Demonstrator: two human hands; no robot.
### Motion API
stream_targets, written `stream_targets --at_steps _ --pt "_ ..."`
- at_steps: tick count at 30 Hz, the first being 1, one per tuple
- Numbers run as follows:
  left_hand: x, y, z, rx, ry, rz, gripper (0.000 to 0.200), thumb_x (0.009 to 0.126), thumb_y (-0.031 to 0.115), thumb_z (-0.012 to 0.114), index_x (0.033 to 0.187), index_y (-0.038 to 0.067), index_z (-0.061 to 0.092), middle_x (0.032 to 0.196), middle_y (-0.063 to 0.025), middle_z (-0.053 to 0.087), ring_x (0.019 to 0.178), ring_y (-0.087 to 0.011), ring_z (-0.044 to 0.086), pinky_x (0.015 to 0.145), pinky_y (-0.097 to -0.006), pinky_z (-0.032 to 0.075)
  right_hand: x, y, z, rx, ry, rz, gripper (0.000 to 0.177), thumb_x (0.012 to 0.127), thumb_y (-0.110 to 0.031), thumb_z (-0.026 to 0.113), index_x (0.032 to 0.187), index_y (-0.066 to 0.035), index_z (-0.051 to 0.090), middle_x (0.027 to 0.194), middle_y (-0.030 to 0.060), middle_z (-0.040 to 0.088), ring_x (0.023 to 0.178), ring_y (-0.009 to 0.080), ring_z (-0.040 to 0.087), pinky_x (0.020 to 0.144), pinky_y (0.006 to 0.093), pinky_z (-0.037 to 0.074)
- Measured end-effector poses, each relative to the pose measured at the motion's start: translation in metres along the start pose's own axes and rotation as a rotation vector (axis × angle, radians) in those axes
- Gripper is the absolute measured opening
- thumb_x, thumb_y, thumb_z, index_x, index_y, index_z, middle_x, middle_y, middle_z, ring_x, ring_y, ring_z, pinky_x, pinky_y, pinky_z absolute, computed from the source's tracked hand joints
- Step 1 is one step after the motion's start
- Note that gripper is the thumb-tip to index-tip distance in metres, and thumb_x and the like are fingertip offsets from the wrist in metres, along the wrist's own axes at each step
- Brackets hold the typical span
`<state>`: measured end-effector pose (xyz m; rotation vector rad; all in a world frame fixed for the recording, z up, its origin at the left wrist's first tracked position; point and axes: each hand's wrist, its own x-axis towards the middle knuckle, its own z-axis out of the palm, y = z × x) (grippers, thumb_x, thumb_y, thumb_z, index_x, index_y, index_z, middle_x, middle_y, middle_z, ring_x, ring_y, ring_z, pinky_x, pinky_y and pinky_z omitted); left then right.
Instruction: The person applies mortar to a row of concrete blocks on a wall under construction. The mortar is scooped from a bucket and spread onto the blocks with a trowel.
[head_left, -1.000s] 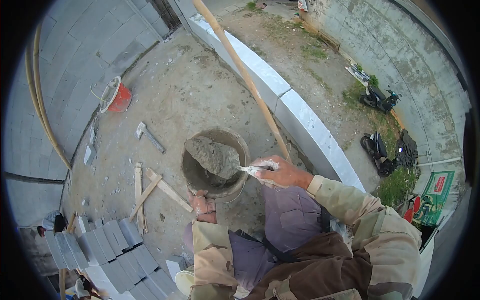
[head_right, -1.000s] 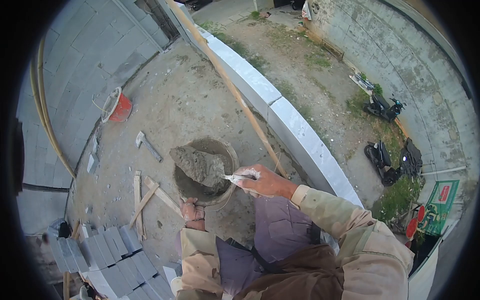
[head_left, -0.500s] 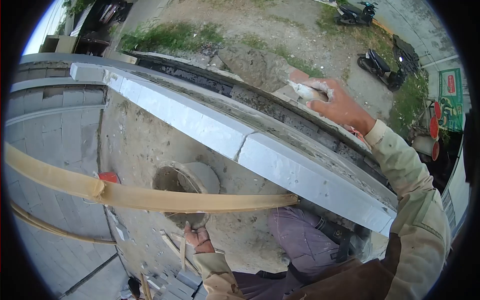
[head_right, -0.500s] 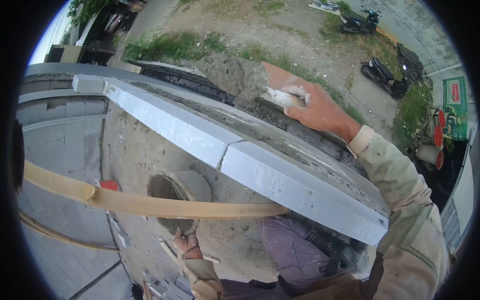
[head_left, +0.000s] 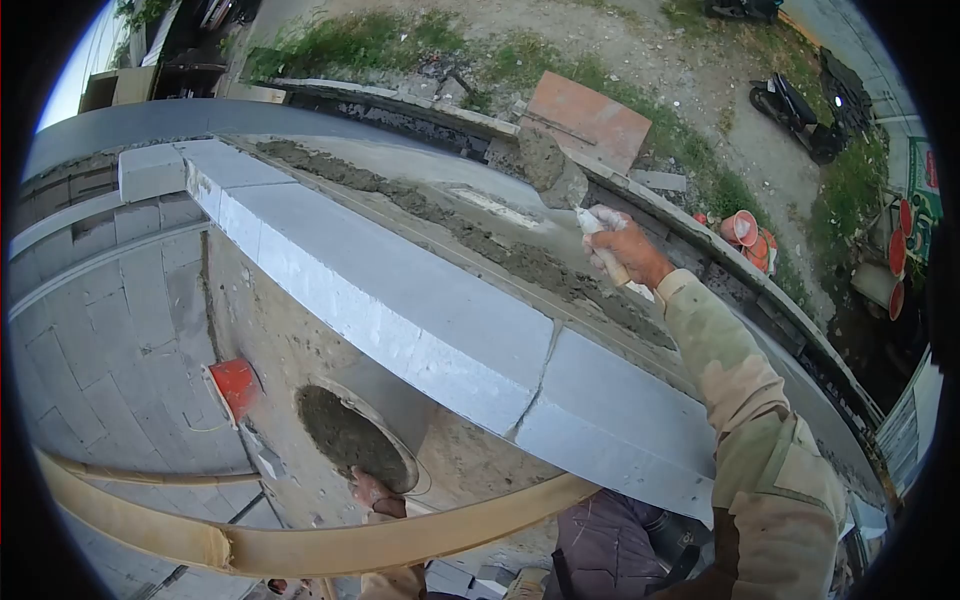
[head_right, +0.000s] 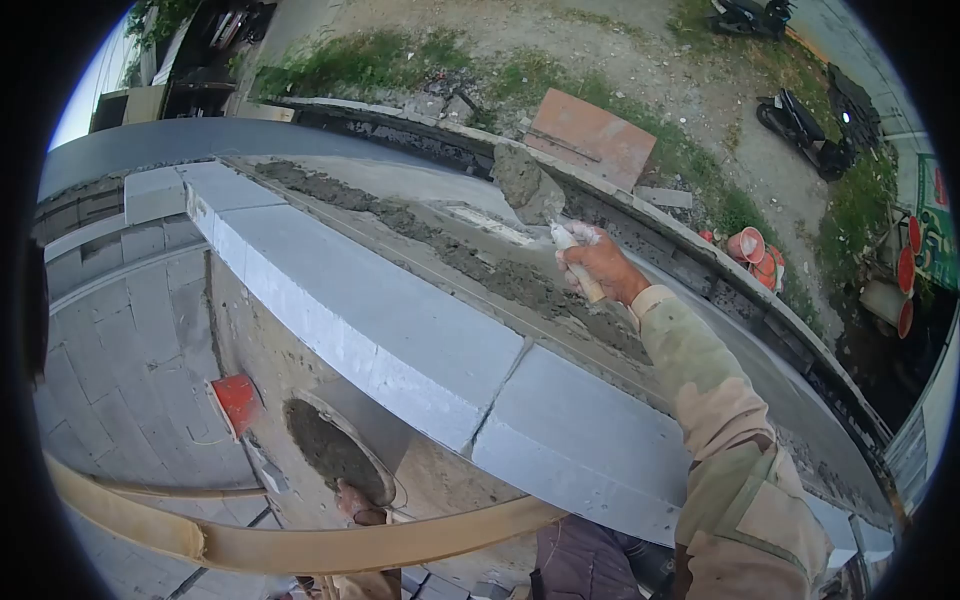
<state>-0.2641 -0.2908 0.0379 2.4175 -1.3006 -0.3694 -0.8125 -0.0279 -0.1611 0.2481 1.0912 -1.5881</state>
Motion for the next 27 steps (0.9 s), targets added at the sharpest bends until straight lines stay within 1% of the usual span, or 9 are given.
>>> stream_targets --at_steps 7,12,14,16,18,21,22,23,27 --pt "-0.020 0.013 -0.007 0.030 -0.004 0.056 0.075 0.102 0.056 0.050 0.139 -0.009 0.050 0.129 -0.0274 0.061 0.110 -0.0386 0.064 0.093 -0.0447 0.053 0.060 0.020 -0.022 0.136 0.295 -0.137 0.030 0.091 -0.018 0.059 0.120 -0.007 0.058 0.080 0.0074 0.060 0.053 0.0164 0.054 0.047 0.0318 0.046" --pt "-0.019 -0.001 0.001 0.179 0.124 0.157 0.067 0.106 0.050 0.045 0.138 -0.007 0.052 0.127 -0.0275 0.062 0.108 -0.0390 0.063 0.093 -0.0439 0.051 0.076 0.011 -0.020 -0.268 0.716 -0.551 0.043 0.089 -0.014 0.065 0.129 -0.003 0.055 0.087 0.0105 0.065 0.062 0.0184 0.063 0.053 0.0352 0.053" --pt "-0.019 -0.001 0.001 0.175 0.141 0.151 0.065 0.106 0.049 0.044 0.137 -0.008 0.053 0.126 -0.0279 0.062 0.107 -0.0384 0.063 0.093 -0.0445 0.050 0.074 0.022 0.010 -0.655 0.812 -0.539 0.048 0.087 -0.015 0.067 0.130 0.000 0.054 0.094 0.0196 0.069 0.071 0.0281 0.069 0.062 0.0396 0.056" --pt "-0.020 0.000 -0.001 0.120 0.106 0.163 0.065 0.107 0.049 0.043 0.137 -0.008 0.053 0.126 -0.0279 0.062 0.107 -0.0385 0.063 0.093 -0.0449 0.050 0.068 0.050 0.038 -1.124 0.615 -0.627 0.049 0.085 -0.013 0.066 0.130 0.001 0.053 0.098 0.0284 0.069 0.084 0.0419 0.070 0.075 0.0468 0.056" --pt "-0.018 0.000 0.000 0.048 0.067 0.182 0.064 0.107 0.048 0.043 0.137 -0.008 0.053 0.126 -0.0278 0.062 0.108 -0.0385 0.063 0.094 -0.0452 0.050 0.057 0.044 0.061 -1.444 0.095 -0.640 0.048 0.085 -0.013 0.063 0.130 0.002 0.053 0.101 0.0317 0.067 0.097 0.0518 0.064 0.086 0.0532 0.052" --pt "-0.014 0.012 -0.006 0.147 0.013 0.160 0.067 0.105 0.052 0.046 0.137 -0.007 0.053 0.128 -0.0266 0.062 0.110 -0.0376 0.063 0.097 -0.0445 0.051 0.055 -0.002 0.097 -1.199 0.405 -0.460 0.050 0.085 -0.014 0.062 0.131 0.001 0.053 0.104 0.0306 0.067 0.101 0.0505 0.063 0.089 0.0552 0.050" --pt "-0.023 0.028 -0.005 -0.114 -0.132 -0.056 0.073 0.102 0.056 0.048 0.137 -0.008 0.053 0.129 -0.0260 0.062 0.111 -0.0370 0.063 0.098 -0.0442 0.051 0.060 -0.019 0.096 -1.151 0.498 -0.437 0.050 0.084 -0.015 0.062 0.129 0.005 0.055 0.105 0.0303 0.067 0.100 0.0487 0.065 0.090 0.0542 0.050" --pt "-0.027 0.040 -0.004 -0.361 -0.278 -0.274 0.078 0.100 0.060 0.051 0.136 -0.009 0.053 0.130 -0.0253 0.062 0.112 -0.0364 0.063 0.099 -0.0440 0.051 0.072 -0.029 0.088 -1.140 0.515 -0.444 0.050 0.084 -0.015 0.062 0.129 0.005 0.055 0.105 0.0303 0.067 0.100 0.0487 0.065 0.090 0.0542 0.050" --pt "-0.035 0.046 0.003 0.080 -0.035 -0.278 0.099 0.091 0.079 0.045 0.126 -0.012 0.062 0.119 -0.0231 0.069 0.107 -0.0381 0.066 0.095 -0.0442 0.054 0.157 -0.003 0.051 -1.377 0.293 -0.200 0.032 0.082 -0.012 0.059 0.103 0.010 0.069 0.102 0.0306 0.070 0.098 0.0455 0.068 0.085 0.0503 0.054"
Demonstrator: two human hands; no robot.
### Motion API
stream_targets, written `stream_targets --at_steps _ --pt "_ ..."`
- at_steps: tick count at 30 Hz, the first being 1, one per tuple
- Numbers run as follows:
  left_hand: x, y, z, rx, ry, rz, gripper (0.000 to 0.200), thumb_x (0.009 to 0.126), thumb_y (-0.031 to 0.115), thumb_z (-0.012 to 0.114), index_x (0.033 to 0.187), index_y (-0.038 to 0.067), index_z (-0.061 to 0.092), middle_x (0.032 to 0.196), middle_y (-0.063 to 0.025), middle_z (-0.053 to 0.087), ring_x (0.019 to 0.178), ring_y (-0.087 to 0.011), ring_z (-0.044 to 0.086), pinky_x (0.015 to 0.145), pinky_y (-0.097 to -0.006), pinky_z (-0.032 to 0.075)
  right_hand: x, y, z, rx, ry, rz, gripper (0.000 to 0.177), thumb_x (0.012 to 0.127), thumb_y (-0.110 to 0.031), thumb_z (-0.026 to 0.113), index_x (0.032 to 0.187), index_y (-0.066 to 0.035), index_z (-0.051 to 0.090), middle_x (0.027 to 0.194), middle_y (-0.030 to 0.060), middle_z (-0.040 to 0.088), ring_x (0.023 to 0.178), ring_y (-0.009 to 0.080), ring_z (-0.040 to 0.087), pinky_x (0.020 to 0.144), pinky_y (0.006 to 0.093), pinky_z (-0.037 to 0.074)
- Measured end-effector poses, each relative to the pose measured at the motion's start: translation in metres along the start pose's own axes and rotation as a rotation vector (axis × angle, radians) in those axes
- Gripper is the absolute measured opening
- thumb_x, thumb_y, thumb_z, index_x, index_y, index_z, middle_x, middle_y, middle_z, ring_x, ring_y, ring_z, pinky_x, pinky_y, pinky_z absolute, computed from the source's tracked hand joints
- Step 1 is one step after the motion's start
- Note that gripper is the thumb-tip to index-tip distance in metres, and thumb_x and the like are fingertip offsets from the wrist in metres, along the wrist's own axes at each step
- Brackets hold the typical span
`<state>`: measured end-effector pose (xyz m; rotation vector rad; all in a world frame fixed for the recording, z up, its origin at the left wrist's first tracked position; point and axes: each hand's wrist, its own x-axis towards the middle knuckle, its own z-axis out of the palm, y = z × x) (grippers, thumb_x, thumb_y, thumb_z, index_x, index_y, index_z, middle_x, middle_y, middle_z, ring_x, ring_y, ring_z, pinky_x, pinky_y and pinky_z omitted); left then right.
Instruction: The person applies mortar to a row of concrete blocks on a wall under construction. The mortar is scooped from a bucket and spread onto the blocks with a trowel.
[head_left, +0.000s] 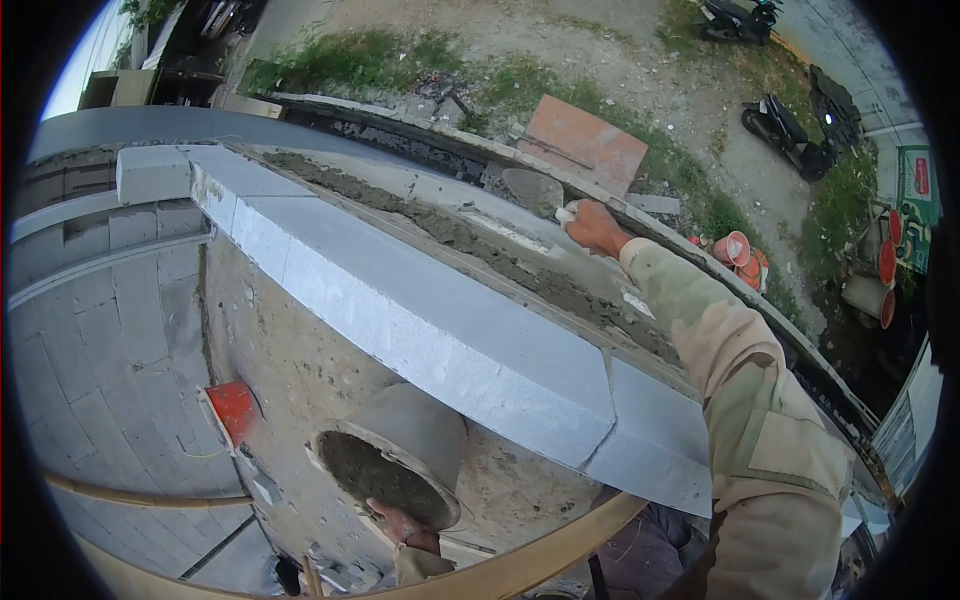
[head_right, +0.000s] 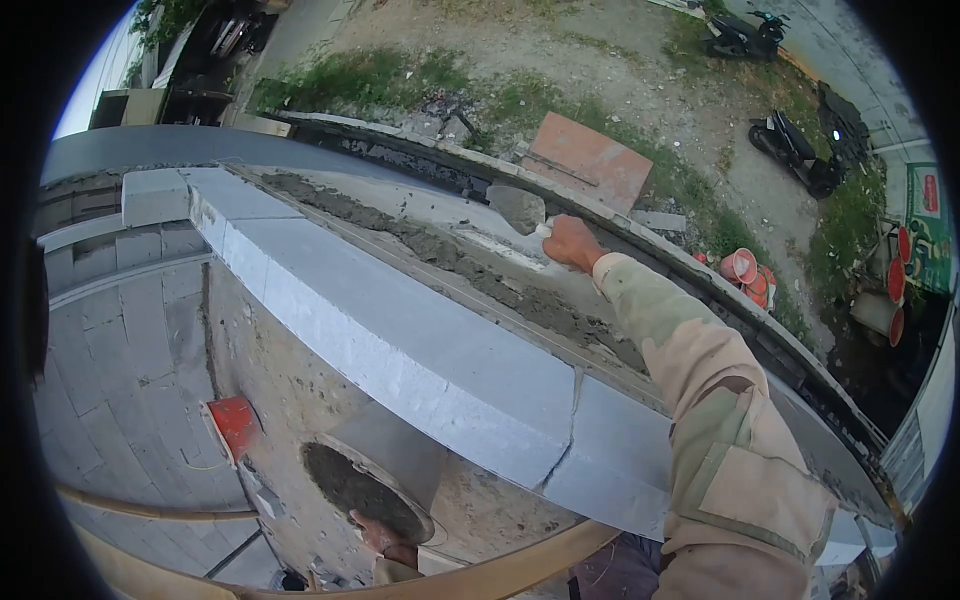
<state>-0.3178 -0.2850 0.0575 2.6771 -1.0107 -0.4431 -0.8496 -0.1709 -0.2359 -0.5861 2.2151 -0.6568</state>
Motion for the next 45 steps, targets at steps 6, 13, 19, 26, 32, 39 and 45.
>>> stream_targets --at_steps 6,13,19,26,32,39,45 --pt "0.017 -0.014 0.009 -0.131 -0.033 0.056 0.093 0.095 0.074 0.043 0.125 -0.012 0.062 0.120 -0.0223 0.069 0.104 -0.0382 0.066 0.094 -0.0452 0.054 0.040 -0.054 0.074 -0.056 -0.237 -0.054 0.033 0.082 -0.012 0.059 0.104 0.009 0.070 0.104 0.0287 0.071 0.098 0.0400 0.071 0.082 0.0481 0.056" --pt "0.011 -0.011 0.002 -0.219 -0.090 0.026 0.087 0.097 0.069 0.047 0.127 -0.012 0.058 0.123 -0.0211 0.066 0.106 -0.0364 0.064 0.093 -0.0469 0.054 0.056 -0.079 0.080 0.035 -0.253 -0.156 0.031 0.082 -0.020 0.063 0.100 0.004 0.071 0.099 0.0287 0.071 0.096 0.0438 0.069 0.083 0.0499 0.053" --pt "0.011 -0.013 0.002 -0.263 -0.090 -0.003 0.087 0.097 0.068 0.048 0.136 -0.010 0.050 0.133 -0.0214 0.060 0.112 -0.0370 0.062 0.098 -0.0485 0.053 0.039 -0.097 0.070 0.013 -0.214 -0.248 0.031 0.083 -0.017 0.062 0.102 0.004 0.071 0.102 0.0280 0.071 0.098 0.0439 0.069 0.084 0.0510 0.053" --pt "0.012 -0.014 0.002 -0.318 -0.135 0.006 0.088 0.096 0.068 0.049 0.139 -0.009 0.048 0.136 -0.0224 0.058 0.117 -0.0390 0.061 0.100 -0.0499 0.052 0.002 -0.110 0.059 0.056 -0.181 -0.291 0.031 0.086 -0.020 0.065 0.103 0.005 0.070 0.104 0.0289 0.070 0.103 0.0451 0.067 0.090 0.0510 0.053" --pt "0.010 -0.012 0.002 -0.233 -0.106 0.013 0.087 0.096 0.068 0.050 0.136 -0.009 0.051 0.133 -0.0225 0.061 0.113 -0.0399 0.062 0.099 -0.0499 0.052 0.013 -0.100 0.045 0.241 -0.312 -0.236 0.036 0.089 -0.020 0.065 0.112 0.007 0.064 0.097 0.0261 0.069 0.090 0.0372 0.069 0.081 0.0472 0.054" --pt "0.024 -0.017 0.004 -0.133 -0.011 0.028 0.085 0.096 0.066 0.051 0.133 -0.011 0.055 0.129 -0.0236 0.063 0.110 -0.0377 0.064 0.095 -0.0482 0.055 0.038 -0.055 0.037 1.112 -0.615 0.260 0.027 0.097 -0.014 0.056 0.119 0.001 0.057 0.083 0.0127 0.065 0.056 0.0185 0.058 0.043 0.0354 0.045" --pt "0.026 -0.018 0.009 -0.105 0.078 0.024 0.084 0.096 0.066 0.052 0.122 -0.014 0.061 0.117 -0.0241 0.068 0.101 -0.0373 0.068 0.088 -0.0472 0.059 0.046 -0.031 -0.014 1.407 0.019 0.150 0.040 0.095 -0.014 0.057 0.133 -0.002 0.050 0.096 0.0138 0.066 0.064 0.0189 0.062 0.051 0.0372 0.052"
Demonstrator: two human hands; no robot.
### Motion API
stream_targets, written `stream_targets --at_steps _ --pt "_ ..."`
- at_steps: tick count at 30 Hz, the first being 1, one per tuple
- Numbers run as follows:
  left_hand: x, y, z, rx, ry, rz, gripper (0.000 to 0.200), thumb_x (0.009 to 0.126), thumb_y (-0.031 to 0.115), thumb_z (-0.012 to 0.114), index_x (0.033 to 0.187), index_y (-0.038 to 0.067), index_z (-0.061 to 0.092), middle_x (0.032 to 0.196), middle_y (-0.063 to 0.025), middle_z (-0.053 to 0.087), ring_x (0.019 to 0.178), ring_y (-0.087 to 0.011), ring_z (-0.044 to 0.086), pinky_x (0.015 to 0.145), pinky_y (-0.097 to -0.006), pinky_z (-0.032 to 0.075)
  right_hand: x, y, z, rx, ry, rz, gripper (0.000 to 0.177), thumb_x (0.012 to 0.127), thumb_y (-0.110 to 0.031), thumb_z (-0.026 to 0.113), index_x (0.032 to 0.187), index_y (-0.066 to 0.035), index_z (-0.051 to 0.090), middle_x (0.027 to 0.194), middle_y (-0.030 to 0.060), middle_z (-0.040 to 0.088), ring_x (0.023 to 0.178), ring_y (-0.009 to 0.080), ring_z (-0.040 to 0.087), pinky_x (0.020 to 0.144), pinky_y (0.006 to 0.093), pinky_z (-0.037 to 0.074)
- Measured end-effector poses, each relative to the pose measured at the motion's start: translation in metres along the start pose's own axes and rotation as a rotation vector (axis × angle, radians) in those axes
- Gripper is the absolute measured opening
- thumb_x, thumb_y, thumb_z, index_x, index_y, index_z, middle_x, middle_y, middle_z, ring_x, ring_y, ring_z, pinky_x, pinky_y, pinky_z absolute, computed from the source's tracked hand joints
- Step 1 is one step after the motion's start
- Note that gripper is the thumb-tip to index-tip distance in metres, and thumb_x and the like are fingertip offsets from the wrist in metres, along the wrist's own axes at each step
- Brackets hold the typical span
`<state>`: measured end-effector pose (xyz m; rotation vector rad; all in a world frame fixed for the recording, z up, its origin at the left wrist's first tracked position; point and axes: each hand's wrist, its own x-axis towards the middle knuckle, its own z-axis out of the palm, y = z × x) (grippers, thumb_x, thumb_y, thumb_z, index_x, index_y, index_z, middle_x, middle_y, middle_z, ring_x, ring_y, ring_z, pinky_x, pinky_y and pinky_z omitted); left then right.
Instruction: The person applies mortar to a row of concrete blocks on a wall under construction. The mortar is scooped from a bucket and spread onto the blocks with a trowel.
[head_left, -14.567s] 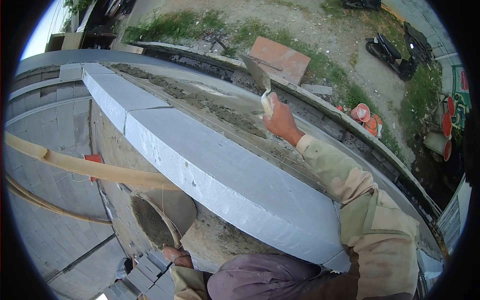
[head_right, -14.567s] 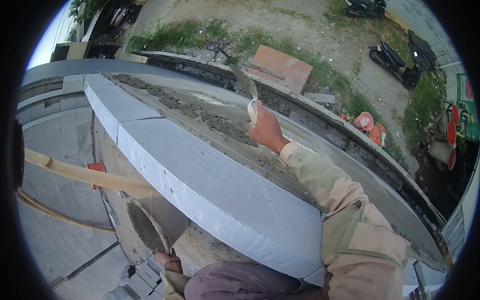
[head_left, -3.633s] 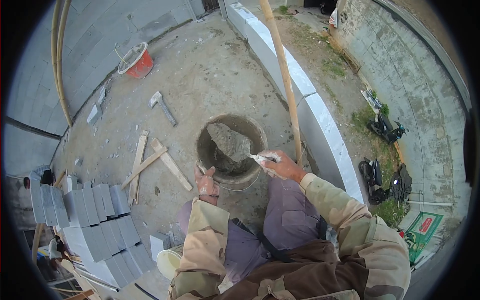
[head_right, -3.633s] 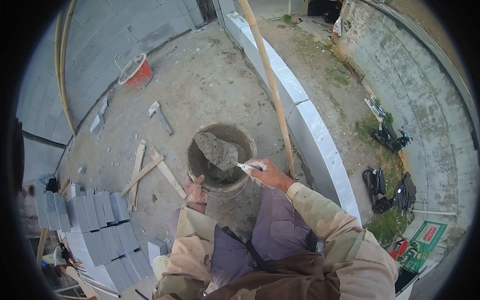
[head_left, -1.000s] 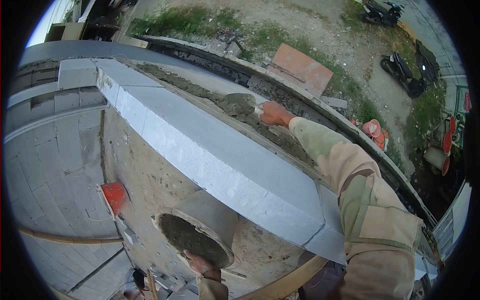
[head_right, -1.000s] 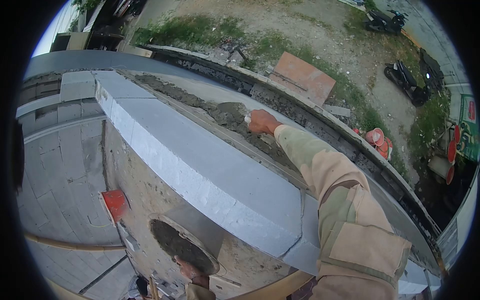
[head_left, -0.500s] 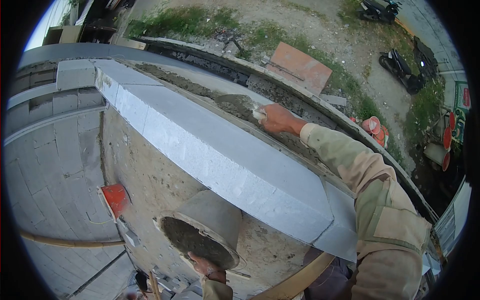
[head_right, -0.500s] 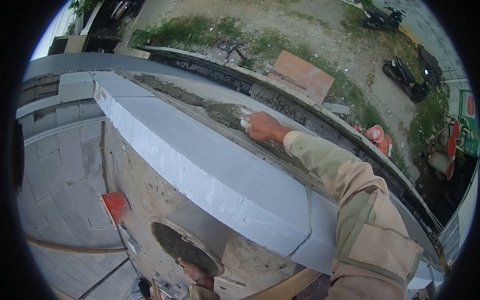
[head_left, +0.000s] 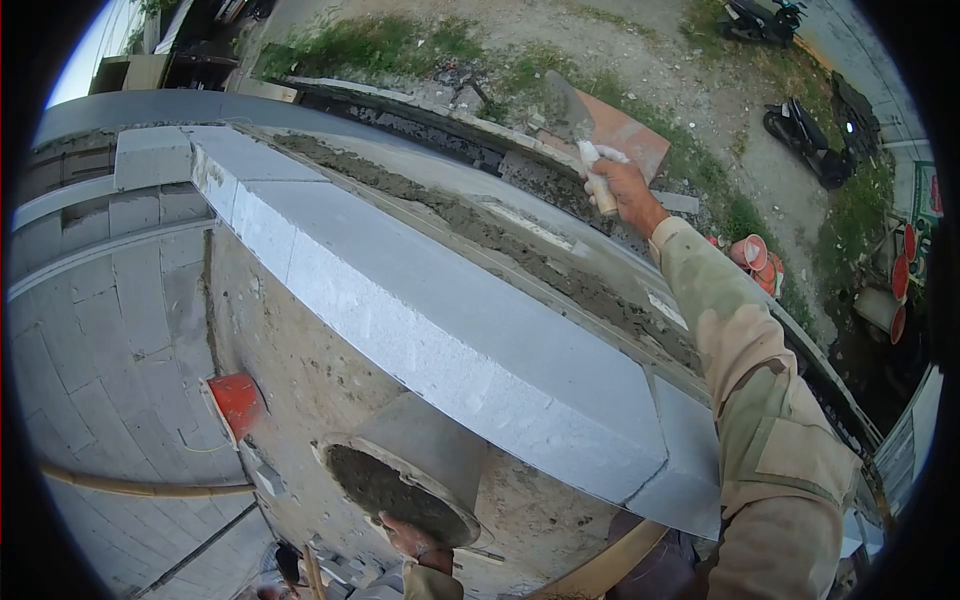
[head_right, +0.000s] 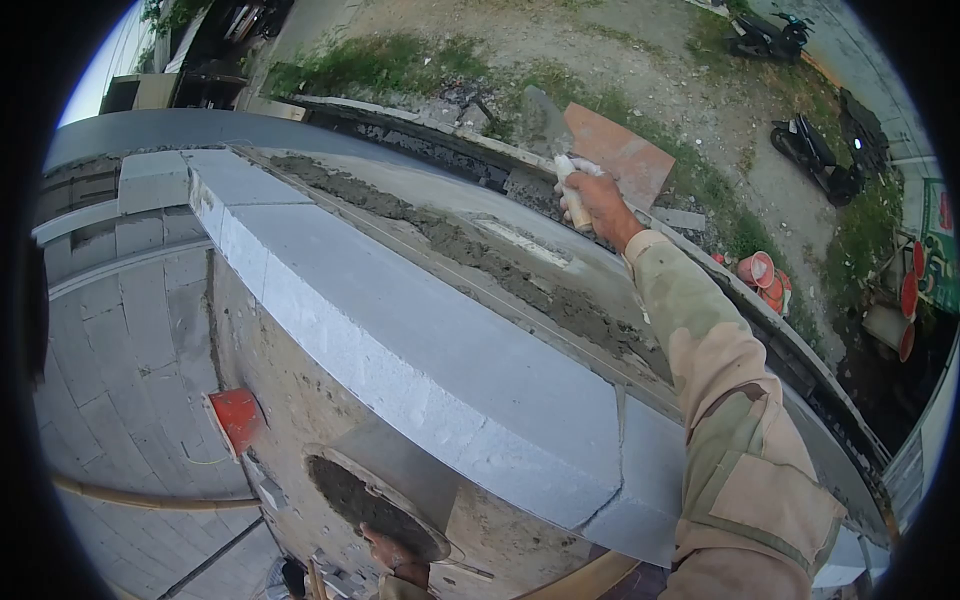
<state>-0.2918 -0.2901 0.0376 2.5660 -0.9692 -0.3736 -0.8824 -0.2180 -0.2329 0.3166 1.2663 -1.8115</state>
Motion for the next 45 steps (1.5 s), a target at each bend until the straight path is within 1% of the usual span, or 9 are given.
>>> stream_targets --at_steps 4,6,9,10,15,21,32,39,45 --pt "0.001 0.000 0.000 -0.044 -0.016 -0.031 0.084 0.097 0.065 0.051 0.122 -0.014 0.062 0.116 -0.0241 0.069 0.101 -0.0372 0.069 0.089 -0.0474 0.058 0.016 -0.021 0.017 -0.159 0.212 -0.337 0.051 0.091 -0.014 0.062 0.139 -0.004 0.045 0.098 0.0177 0.066 0.069 0.0288 0.066 0.061 0.0438 0.056" --pt "-0.006 0.006 -0.002 -0.009 -0.024 -0.028 0.084 0.097 0.065 0.050 0.124 -0.013 0.061 0.119 -0.0237 0.068 0.103 -0.0374 0.068 0.090 -0.0476 0.058 0.027 -0.005 0.038 -0.691 0.614 -0.629 0.057 0.086 -0.014 0.066 0.136 -0.002 0.044 0.099 0.0246 0.066 0.074 0.0435 0.068 0.072 0.0515 0.056" --pt "-0.013 0.008 -0.006 -0.133 -0.151 -0.013 0.083 0.098 0.065 0.048 0.129 -0.011 0.059 0.124 -0.0222 0.067 0.107 -0.0377 0.066 0.093 -0.0482 0.056 -0.004 0.042 0.093 -1.033 0.307 -0.519 0.058 0.083 -0.012 0.066 0.134 0.002 0.044 0.102 0.0324 0.066 0.099 0.0504 0.065 0.086 0.0541 0.052" --pt "-0.014 0.006 -0.005 -0.286 -0.265 -0.008 0.083 0.098 0.066 0.048 0.131 -0.009 0.058 0.126 -0.0212 0.066 0.110 -0.0377 0.065 0.095 -0.0485 0.055 -0.014 0.042 0.107 -1.210 -0.093 -0.396 0.054 0.085 -0.008 0.062 0.134 0.003 0.044 0.105 0.0317 0.063 0.104 0.0502 0.063 0.089 0.0545 0.050" --pt "-0.018 0.011 -0.005 -0.223 -0.202 -0.012 0.084 0.097 0.067 0.048 0.132 -0.009 0.057 0.129 -0.0216 0.064 0.112 -0.0388 0.064 0.095 -0.0491 0.055 0.005 0.031 0.136 -1.178 0.086 -0.467 0.056 0.084 -0.005 0.057 0.138 0.003 0.041 0.108 0.0316 0.066 0.105 0.0489 0.065 0.090 0.0557 0.050" --pt "-0.036 0.027 -0.006 -0.091 -0.133 -0.007 0.085 0.097 0.068 0.049 0.132 -0.009 0.054 0.129 -0.0235 0.062 0.112 -0.0396 0.063 0.096 -0.0496 0.054 0.038 0.026 0.102 -1.253 0.073 -0.036 0.039 0.084 -0.012 0.060 0.118 0.007 0.064 0.119 0.0334 0.066 0.114 0.0463 0.064 0.093 0.0524 0.051" --pt "-0.019 0.012 -0.008 -0.109 -0.159 -0.030 0.084 0.097 0.067 0.049 0.136 -0.007 0.050 0.132 -0.0226 0.061 0.113 -0.0386 0.062 0.097 -0.0487 0.053 0.051 0.053 0.147 -0.619 -0.260 0.297 0.035 0.096 -0.018 0.051 0.109 0.014 0.060 0.081 0.0181 0.066 0.060 0.0234 0.065 0.044 0.0369 0.052" --pt "-0.024 0.018 -0.006 -0.089 -0.109 -0.050 0.081 0.098 0.065 0.049 0.135 -0.008 0.052 0.130 -0.0222 0.062 0.111 -0.0380 0.063 0.096 -0.0482 0.054 0.068 0.057 0.168 -0.740 -0.420 0.238 0.034 0.093 -0.016 0.050 0.100 0.013 0.066 0.087 0.0220 0.069 0.069 0.0304 0.071 0.054 0.0454 0.056" --pt "-0.024 0.015 -0.007 -0.167 -0.142 -0.015 0.083 0.097 0.065 0.050 0.136 -0.008 0.051 0.129 -0.0224 0.063 0.110 -0.0380 0.064 0.095 -0.0479 0.055 0.068 0.047 0.184 -0.862 -0.520 0.197 0.029 0.092 -0.015 0.053 0.092 0.013 0.061 0.076 0.0172 0.062 0.055 0.0244 0.062 0.043 0.0406 0.048"
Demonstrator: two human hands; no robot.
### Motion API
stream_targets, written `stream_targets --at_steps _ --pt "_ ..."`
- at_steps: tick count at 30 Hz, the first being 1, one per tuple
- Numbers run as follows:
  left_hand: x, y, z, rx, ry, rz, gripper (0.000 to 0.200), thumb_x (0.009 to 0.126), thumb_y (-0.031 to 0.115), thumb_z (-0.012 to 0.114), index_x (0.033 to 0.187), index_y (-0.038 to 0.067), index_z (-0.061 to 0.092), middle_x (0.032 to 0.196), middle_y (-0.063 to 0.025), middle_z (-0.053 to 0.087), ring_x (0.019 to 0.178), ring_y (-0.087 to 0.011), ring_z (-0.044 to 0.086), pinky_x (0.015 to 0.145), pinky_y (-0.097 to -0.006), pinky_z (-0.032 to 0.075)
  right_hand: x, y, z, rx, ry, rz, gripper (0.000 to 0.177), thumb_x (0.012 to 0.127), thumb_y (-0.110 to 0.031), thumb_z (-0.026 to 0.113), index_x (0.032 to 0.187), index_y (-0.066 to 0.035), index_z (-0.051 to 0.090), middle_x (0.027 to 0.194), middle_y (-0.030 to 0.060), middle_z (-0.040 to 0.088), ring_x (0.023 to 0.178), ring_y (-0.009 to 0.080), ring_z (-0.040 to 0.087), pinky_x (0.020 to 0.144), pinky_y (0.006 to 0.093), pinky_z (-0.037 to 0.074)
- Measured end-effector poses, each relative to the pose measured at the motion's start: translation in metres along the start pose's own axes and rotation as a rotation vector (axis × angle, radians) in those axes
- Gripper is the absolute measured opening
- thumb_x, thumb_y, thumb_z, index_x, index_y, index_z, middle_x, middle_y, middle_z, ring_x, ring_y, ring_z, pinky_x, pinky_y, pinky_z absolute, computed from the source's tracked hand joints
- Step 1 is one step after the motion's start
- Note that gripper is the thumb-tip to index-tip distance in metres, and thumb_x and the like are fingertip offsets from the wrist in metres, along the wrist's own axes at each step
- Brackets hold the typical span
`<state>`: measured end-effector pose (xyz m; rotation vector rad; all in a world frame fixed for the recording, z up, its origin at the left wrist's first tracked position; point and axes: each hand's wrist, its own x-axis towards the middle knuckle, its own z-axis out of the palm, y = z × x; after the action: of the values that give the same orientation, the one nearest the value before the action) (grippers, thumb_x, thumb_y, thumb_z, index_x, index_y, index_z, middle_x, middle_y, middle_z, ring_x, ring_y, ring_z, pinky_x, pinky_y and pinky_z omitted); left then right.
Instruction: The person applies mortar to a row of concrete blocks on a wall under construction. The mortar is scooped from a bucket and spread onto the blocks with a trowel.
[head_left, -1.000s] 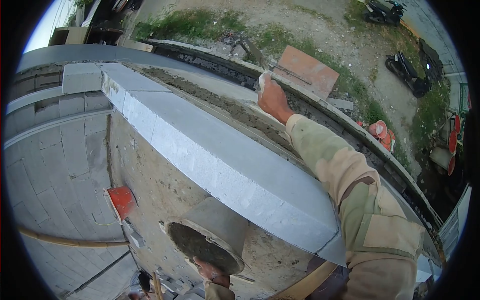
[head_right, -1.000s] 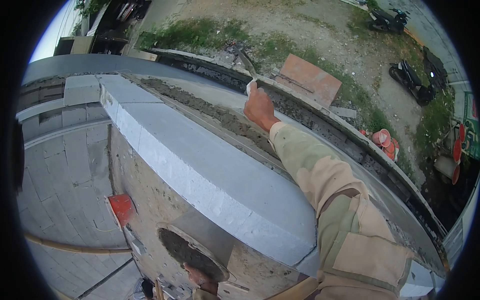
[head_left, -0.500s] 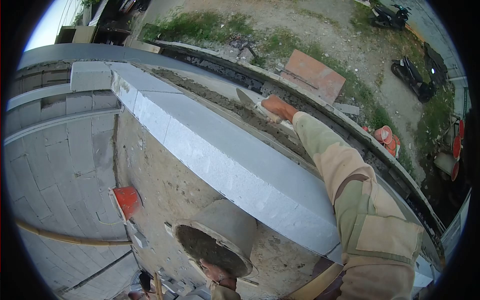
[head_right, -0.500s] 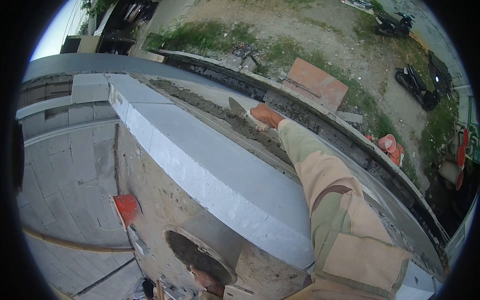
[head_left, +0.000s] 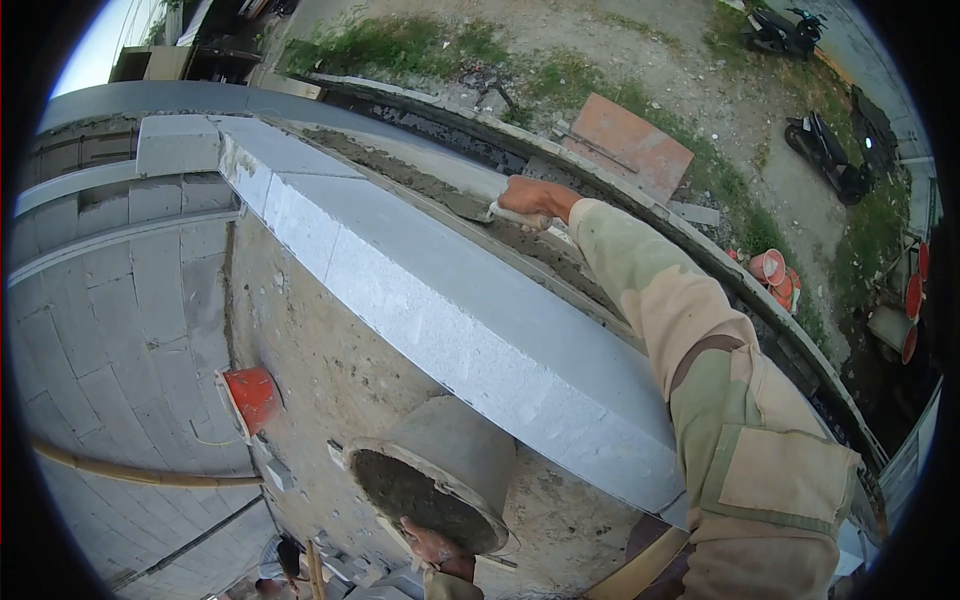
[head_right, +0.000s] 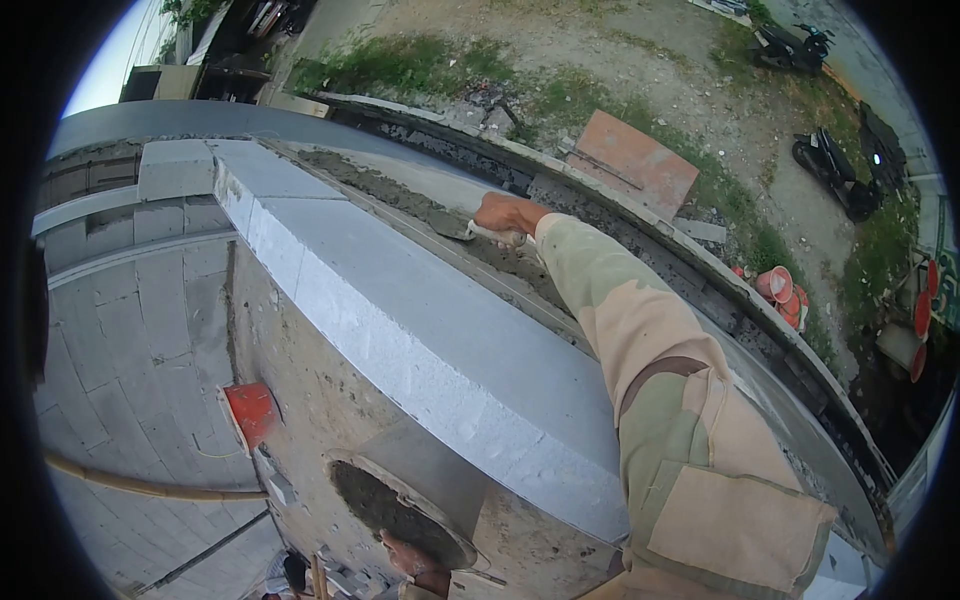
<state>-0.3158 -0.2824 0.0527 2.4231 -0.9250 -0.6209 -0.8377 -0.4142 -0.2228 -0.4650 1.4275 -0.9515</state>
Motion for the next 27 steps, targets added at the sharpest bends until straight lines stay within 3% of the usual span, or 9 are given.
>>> stream_targets --at_steps 3,5,12,14,16,18,20,24,27 --pt "-0.006 0.003 0.002 0.069 0.005 0.022 0.084 0.097 0.067 0.049 0.135 -0.008 0.052 0.127 -0.0220 0.064 0.109 -0.0378 0.065 0.095 -0.0474 0.055 -0.018 -0.012 -0.009 -0.020 -0.070 0.017 0.031 0.093 -0.017 0.054 0.093 0.013 0.061 0.077 0.0180 0.062 0.055 0.0245 0.061 0.043 0.0407 0.049" --pt "-0.002 -0.001 0.004 0.118 0.116 0.048 0.090 0.096 0.066 0.049 0.129 -0.017 0.055 0.122 -0.0309 0.064 0.107 -0.0430 0.066 0.094 -0.0483 0.055 -0.040 -0.022 -0.013 0.013 -0.127 0.046 0.032 0.094 -0.019 0.054 0.093 0.012 0.062 0.077 0.0175 0.063 0.054 0.0245 0.062 0.043 0.0406 0.049" --pt "-0.012 0.010 0.003 0.080 0.067 -0.016 0.091 0.094 0.069 0.050 0.128 -0.016 0.056 0.122 -0.0281 0.065 0.107 -0.0414 0.065 0.095 -0.0470 0.054 -0.109 -0.044 -0.058 -0.126 -0.231 0.125 0.031 0.096 -0.021 0.053 0.095 0.009 0.063 0.075 0.0159 0.062 0.052 0.0214 0.060 0.042 0.0367 0.047" --pt "-0.002 0.003 -0.001 0.106 0.036 -0.051 0.088 0.097 0.070 0.044 0.133 -0.009 0.055 0.128 -0.0216 0.065 0.110 -0.0383 0.066 0.097 -0.0467 0.055 -0.096 -0.037 -0.078 -0.150 -0.242 0.125 0.032 0.096 -0.022 0.052 0.099 0.007 0.064 0.074 0.0148 0.063 0.053 0.0209 0.060 0.042 0.0366 0.047" --pt "0.003 -0.004 -0.005 0.003 -0.030 -0.030 0.088 0.096 0.069 0.047 0.128 -0.012 0.057 0.125 -0.0232 0.065 0.106 -0.0389 0.066 0.094 -0.0463 0.055 -0.092 -0.036 -0.075 0.036 -0.146 0.104 0.031 0.096 -0.022 0.052 0.100 0.005 0.064 0.075 0.0143 0.063 0.053 0.0208 0.060 0.043 0.0376 0.048" --pt "0.009 -0.009 -0.003 -0.102 -0.087 -0.007 0.088 0.095 0.068 0.051 0.123 -0.014 0.059 0.121 -0.0248 0.066 0.102 -0.0395 0.066 0.092 -0.0460 0.055 -0.076 -0.040 -0.055 0.002 -0.051 0.065 0.031 0.096 -0.022 0.052 0.099 0.006 0.064 0.076 0.0144 0.063 0.054 0.0219 0.060 0.045 0.0388 0.049" --pt "0.015 -0.010 -0.003 0.229 0.109 0.023 0.085 0.097 0.068 0.045 0.126 -0.010 0.062 0.117 -0.0217 0.070 0.104 -0.0379 0.068 0.092 -0.0468 0.056 -0.048 -0.039 -0.029 -0.042 0.046 0.068 0.031 0.096 -0.022 0.052 0.098 0.007 0.063 0.078 0.0146 0.063 0.054 0.0233 0.060 0.046 0.0401 0.051" --pt "-0.022 0.018 0.003 0.172 0.117 0.028 0.086 0.097 0.069 0.044 0.121 -0.012 0.065 0.114 -0.0233 0.070 0.100 -0.0380 0.069 0.088 -0.0458 0.057 -0.036 -0.041 0.003 0.000 -0.039 0.011 0.028 0.095 -0.021 0.052 0.095 0.006 0.062 0.076 0.0151 0.061 0.054 0.0233 0.061 0.046 0.0399 0.051" --pt "-0.004 0.009 -0.004 0.291 0.137 0.019 0.088 0.097 0.070 0.043 0.121 -0.012 0.065 0.112 -0.0255 0.070 0.099 -0.0396 0.069 0.087 -0.0473 0.057 -0.060 -0.033 -0.032 -0.080 -0.138 0.119 0.027 0.095 -0.021 0.053 0.095 0.004 0.061 0.074 0.0146 0.060 0.051 0.0214 0.058 0.043 0.0379 0.048"
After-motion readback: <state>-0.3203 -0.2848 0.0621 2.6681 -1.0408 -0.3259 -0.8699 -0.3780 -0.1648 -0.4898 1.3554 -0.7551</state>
